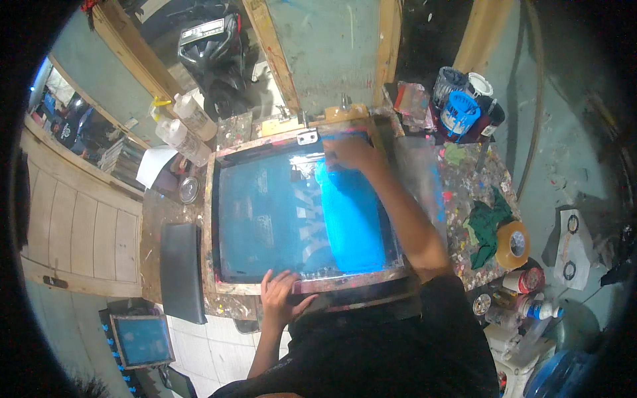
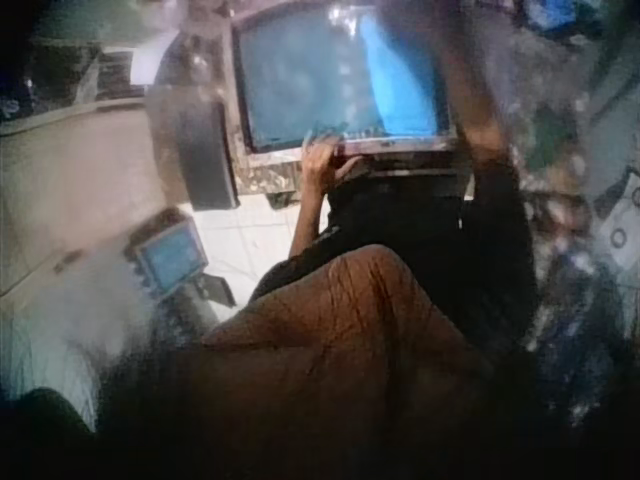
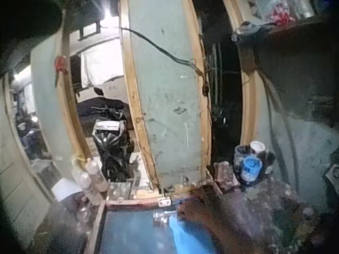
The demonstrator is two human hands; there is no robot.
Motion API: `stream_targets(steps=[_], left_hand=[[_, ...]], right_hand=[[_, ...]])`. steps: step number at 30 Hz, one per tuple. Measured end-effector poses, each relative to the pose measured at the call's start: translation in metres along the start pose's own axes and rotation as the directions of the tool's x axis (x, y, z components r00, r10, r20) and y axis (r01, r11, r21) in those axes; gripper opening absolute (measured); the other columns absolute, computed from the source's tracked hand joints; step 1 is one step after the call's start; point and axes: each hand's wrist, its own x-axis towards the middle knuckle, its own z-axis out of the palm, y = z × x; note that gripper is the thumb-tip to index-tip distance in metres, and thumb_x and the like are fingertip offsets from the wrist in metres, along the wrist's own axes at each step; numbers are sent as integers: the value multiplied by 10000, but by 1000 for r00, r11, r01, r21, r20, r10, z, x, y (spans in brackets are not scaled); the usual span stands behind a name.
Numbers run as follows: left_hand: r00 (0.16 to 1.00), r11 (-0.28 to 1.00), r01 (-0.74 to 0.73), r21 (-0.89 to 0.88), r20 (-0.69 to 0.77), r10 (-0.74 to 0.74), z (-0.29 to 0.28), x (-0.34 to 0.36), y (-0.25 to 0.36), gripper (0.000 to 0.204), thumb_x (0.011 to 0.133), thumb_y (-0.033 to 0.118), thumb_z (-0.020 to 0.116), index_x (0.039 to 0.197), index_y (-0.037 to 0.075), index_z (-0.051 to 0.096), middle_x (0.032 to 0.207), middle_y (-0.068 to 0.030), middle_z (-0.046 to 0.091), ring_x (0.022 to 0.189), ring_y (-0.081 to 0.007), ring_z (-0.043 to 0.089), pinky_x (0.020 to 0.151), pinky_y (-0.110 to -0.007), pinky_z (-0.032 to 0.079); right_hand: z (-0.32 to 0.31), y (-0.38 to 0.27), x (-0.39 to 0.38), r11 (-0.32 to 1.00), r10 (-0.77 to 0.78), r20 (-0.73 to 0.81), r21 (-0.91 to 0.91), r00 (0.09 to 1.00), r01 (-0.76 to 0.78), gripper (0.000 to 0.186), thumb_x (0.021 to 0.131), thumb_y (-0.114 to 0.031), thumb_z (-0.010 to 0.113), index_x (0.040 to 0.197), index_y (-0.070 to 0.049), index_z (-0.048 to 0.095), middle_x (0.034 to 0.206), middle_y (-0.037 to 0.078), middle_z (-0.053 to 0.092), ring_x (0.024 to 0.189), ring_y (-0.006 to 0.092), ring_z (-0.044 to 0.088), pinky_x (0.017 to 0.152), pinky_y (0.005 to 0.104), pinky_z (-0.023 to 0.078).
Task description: The person performs screen printing on black fabric items by placing each item on a board, lowering a screen, and using a squeegee to apply blue ink. The person then hands the printed items to another person.
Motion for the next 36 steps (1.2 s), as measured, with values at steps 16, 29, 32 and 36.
stream_targets(steps=[16, 29, 32, 36], left_hand=[[994, 993, 110, -40, 25, -109, 0, 4, 7, 716, 692, 435, 922, 1229, 47, 652, 1176, -105, 699, 1149, -283, 649, 1126, -554, 359], [989, 988, 141, -58, 43, -139, -1, 6, 17, 737, 675, 418, 934, 1239, 36, 651, 1167, -136, 693, 1152, -310, 642, 1141, -545, 334], [991, 991, 130, -41, 29, -129, -5, 10, 19, 728, 679, 420, 932, 1231, 35, 655, 1158, -137, 694, 1147, -309, 644, 1143, -545, 331], [988, 988, 153, -34, 24, -152, -8, 3, 18, 720, 686, 417, 928, 1234, 37, 655, 1170, -134, 690, 1160, -303, 638, 1146, -544, 326]], right_hand=[[61, -128, -194, 986, -53, -257, -164, 965, 11, 157, 885, -164, 640, 1042, -162, 643, 942, 79, 624, 959, 282, 640, 795, 461, 491], [45, -82, -109, 998, -57, -306, -54, 950, 42, 174, 923, -290, 678, 960, -126, 633, 903, 114, 671, 889, 336, 673, 745, 480, 509], [21, -42, -37, 995, 93, -278, 0, 956, -97, 199, 909, -300, 703, 968, -124, 632, 924, 113, 681, 923, 356, 676, 742, 512, 507], [19, -23, -32, 997, -60, -365, -72, 929, 36, 176, 911, -267, 693, 968, -115, 624, 920, 144, 670, 918, 372, 674, 766, 499, 508]])
